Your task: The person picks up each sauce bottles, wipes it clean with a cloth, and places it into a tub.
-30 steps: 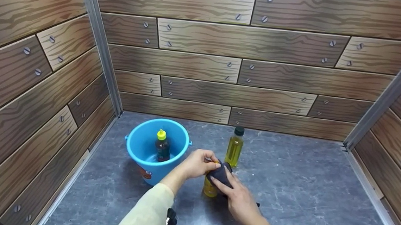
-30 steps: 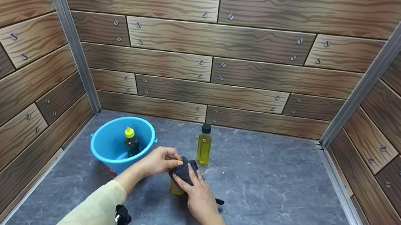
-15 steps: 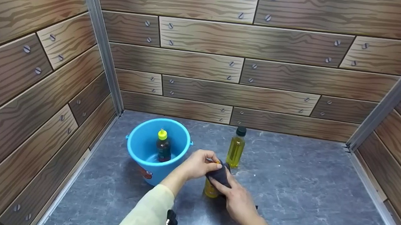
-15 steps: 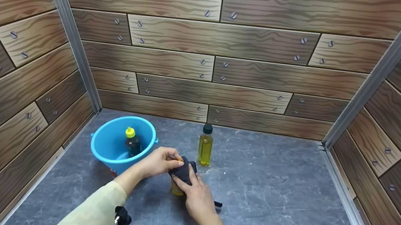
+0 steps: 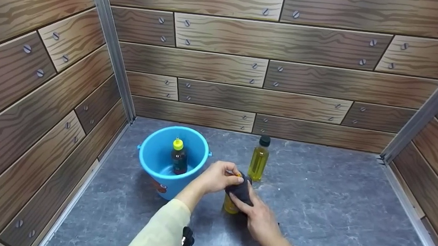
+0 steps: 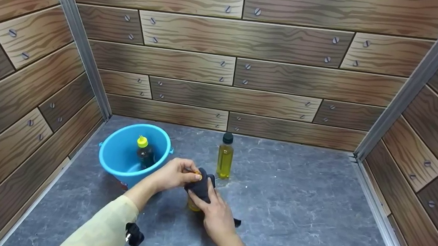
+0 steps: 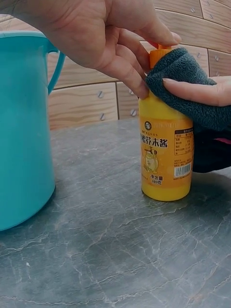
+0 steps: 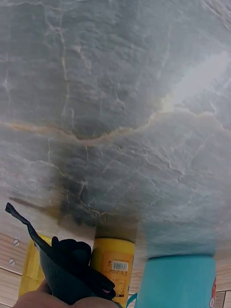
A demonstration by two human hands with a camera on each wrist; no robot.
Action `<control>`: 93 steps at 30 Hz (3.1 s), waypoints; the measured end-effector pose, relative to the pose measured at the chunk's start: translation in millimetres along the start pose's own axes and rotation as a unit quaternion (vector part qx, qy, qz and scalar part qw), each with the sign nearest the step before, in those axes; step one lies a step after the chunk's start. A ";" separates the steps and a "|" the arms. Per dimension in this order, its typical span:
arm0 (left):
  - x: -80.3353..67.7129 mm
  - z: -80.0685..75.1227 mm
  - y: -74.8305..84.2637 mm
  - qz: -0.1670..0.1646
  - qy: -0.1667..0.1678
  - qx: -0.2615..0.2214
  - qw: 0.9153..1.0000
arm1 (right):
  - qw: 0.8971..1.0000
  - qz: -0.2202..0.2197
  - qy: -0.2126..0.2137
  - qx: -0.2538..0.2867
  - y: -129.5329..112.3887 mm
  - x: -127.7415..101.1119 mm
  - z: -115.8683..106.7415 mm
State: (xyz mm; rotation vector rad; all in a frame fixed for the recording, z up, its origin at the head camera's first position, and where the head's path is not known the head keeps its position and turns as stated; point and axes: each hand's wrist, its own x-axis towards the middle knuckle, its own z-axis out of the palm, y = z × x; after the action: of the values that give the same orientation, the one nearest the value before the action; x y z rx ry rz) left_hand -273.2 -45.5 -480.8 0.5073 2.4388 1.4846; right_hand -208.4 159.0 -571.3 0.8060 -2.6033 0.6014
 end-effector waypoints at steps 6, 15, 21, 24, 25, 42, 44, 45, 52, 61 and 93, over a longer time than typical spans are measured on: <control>1.3 -0.1 -0.6 -0.002 -0.006 -0.005 1.000 | 1.000 0.011 -0.015 -0.008 0.4 -2.6 1.2; 1.2 0.5 -0.6 0.001 -0.006 -0.011 1.000 | 1.000 -0.004 0.002 -0.008 2.6 -7.2 6.1; 0.6 1.0 -2.2 -0.003 -0.001 -0.007 1.000 | 1.000 -0.006 -0.013 0.003 5.8 -13.0 10.0; 0.7 0.7 -1.9 -0.004 -0.001 -0.009 1.000 | 1.000 0.000 -0.019 0.009 6.9 -14.7 11.9; 0.6 0.5 -1.6 -0.005 -0.001 -0.011 1.000 | 1.000 0.000 -0.017 0.010 7.1 -14.9 12.6; 0.7 0.7 -1.6 -0.004 -0.002 -0.009 1.000 | 1.000 0.013 -0.009 0.018 6.4 -18.6 18.9; 0.5 0.8 -1.7 -0.005 -0.002 -0.013 1.000 | 1.000 0.012 -0.006 0.013 6.6 -19.6 19.8; 0.7 1.1 -2.0 -0.006 -0.003 -0.015 1.000 | 1.000 0.011 -0.005 0.011 6.7 -20.2 20.3; 2.2 1.7 -1.5 -0.013 0.000 -0.017 1.000 | 1.000 0.001 0.001 0.005 6.6 -24.1 21.0; 1.9 1.5 -2.3 -0.021 -0.002 -0.021 1.000 | 1.000 -0.017 -0.020 -0.005 12.8 -27.0 22.0; 1.3 4.2 -2.2 -0.015 0.007 -0.036 0.999 | 0.981 0.022 -0.173 -0.090 9.8 -25.8 15.9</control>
State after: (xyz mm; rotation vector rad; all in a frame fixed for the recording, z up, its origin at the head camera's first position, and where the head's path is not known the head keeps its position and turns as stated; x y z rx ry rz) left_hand -273.1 -42.4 -484.7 0.4437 2.3825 1.5633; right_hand -197.5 170.1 -599.1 0.8596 -2.9424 0.2462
